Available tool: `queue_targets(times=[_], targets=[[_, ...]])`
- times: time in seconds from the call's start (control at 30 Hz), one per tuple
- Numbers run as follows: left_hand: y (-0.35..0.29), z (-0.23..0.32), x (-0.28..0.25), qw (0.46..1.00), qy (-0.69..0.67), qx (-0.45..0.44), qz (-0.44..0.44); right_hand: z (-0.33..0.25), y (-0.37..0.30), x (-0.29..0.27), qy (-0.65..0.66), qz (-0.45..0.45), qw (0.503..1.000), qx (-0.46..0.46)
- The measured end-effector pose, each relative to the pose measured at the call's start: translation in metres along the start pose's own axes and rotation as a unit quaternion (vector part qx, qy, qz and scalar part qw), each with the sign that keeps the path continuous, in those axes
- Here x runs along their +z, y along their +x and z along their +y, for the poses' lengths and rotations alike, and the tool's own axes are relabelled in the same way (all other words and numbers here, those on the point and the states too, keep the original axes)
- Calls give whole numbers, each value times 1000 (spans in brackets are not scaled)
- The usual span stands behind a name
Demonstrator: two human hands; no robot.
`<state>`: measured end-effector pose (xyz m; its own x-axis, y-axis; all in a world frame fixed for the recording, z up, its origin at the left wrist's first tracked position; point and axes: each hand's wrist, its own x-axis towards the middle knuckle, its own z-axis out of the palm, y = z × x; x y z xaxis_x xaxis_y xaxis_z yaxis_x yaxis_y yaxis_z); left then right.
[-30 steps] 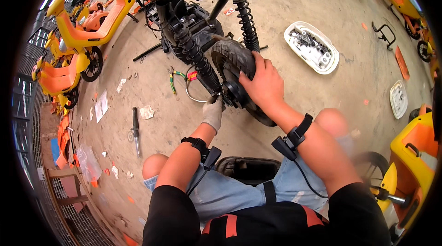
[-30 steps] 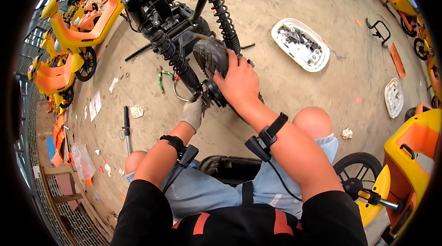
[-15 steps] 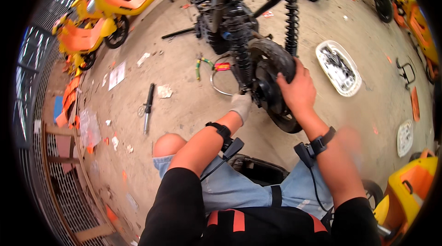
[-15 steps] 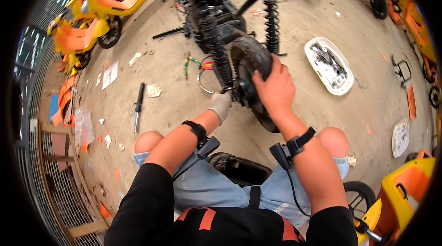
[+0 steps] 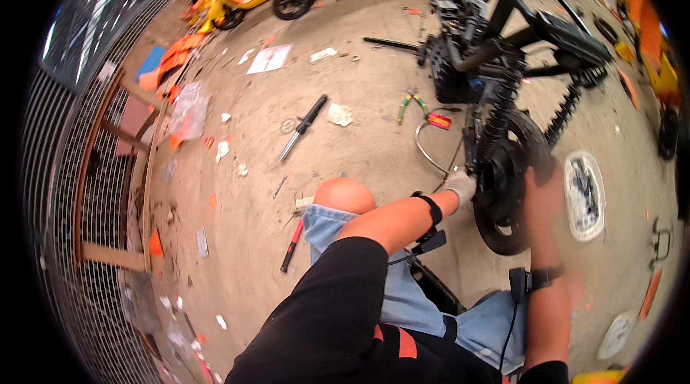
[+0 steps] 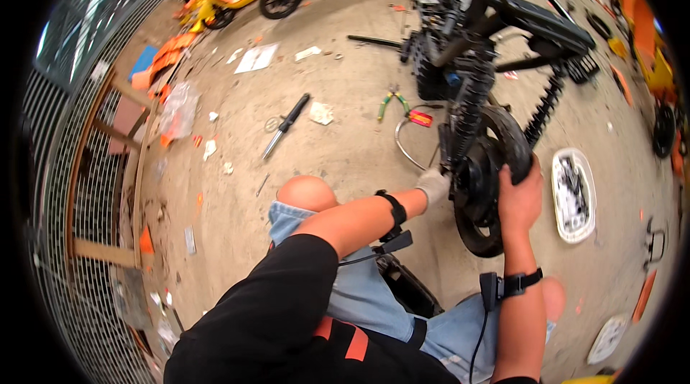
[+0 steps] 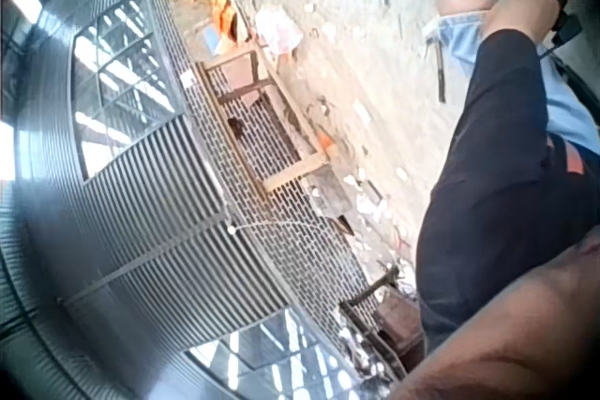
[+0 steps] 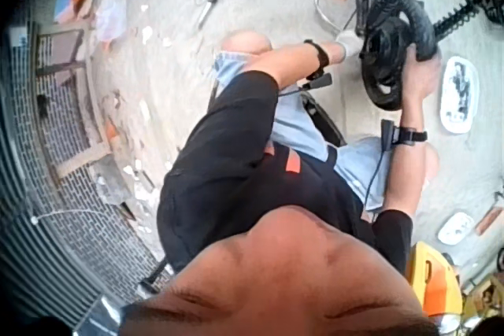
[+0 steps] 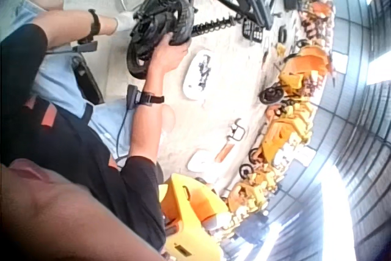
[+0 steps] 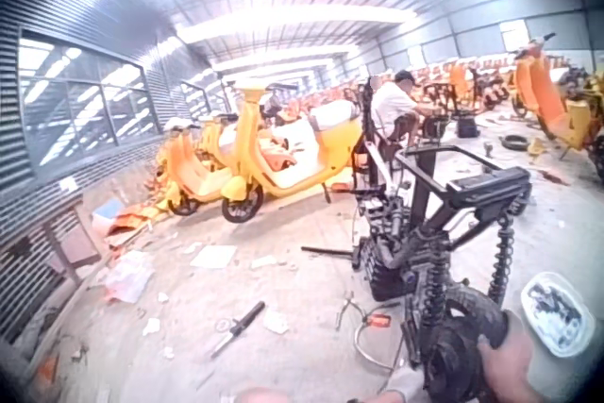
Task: The person sits on the floor of a workshop and assembles a rear wheel onto a yellow electric scooter frame. They mount the tire onto the hub, align the axle, and secure the wheel to the scooter's rear suspension using bolts and a wrench.
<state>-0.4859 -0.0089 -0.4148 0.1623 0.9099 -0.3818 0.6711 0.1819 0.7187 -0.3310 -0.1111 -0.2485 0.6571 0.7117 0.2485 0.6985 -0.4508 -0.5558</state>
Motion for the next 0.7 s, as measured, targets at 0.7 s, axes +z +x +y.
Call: queue_targets(times=[0.7], targets=[[-17,84,-24,964,46,-257,40,-2,-2,-16,-41,-24,999,-17]])
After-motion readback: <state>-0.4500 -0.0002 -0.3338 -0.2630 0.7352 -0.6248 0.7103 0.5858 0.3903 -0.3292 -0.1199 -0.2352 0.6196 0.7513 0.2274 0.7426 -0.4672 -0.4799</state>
